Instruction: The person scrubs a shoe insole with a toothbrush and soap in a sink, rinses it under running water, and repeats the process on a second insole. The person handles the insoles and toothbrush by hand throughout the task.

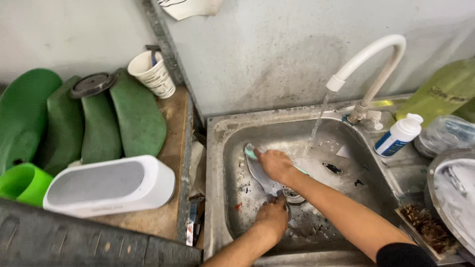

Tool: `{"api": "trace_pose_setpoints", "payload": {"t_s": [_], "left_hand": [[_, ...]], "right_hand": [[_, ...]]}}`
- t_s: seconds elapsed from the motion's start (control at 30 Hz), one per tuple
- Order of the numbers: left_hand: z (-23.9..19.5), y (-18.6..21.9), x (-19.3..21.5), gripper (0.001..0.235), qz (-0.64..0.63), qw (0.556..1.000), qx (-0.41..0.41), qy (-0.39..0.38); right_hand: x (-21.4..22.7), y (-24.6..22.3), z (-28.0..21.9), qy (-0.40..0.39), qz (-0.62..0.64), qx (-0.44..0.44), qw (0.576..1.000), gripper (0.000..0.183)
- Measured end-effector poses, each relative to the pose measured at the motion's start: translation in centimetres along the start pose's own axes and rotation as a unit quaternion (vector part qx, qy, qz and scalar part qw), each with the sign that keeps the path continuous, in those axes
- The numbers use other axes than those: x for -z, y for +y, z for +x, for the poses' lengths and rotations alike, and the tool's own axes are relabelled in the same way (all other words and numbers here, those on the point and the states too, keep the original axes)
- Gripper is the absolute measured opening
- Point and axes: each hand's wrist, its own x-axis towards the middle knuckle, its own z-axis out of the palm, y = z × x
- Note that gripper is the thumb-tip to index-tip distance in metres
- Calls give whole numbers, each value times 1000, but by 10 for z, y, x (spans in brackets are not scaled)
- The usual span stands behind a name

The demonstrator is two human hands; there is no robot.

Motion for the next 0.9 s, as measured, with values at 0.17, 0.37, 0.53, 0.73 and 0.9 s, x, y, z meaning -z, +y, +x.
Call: {"api": "trace_pose_setpoints", "payload": {"t_s": [0.17,0.37,0.53,0.73,0.9], "left_hand": [[-10,4,7,39,31,999,-4,-35],[29,3,-33,54,-205,970,117,52],[24,-5,-33,50,-43,996,5,79],[6,6,-15,31,55,998,-6,43],[-8,6,-3,31,72,995,-39,62]], "right_hand": [[10,1,-44,84,36,93,991,53],[22,-11,-81,-70,69,-30,995,52],[-5,8,13,9,9,-44,999,68],[-8,11,-69,-6,-9,35,999,53],[19,-9,-81,-79,119,18,990,33]]}}
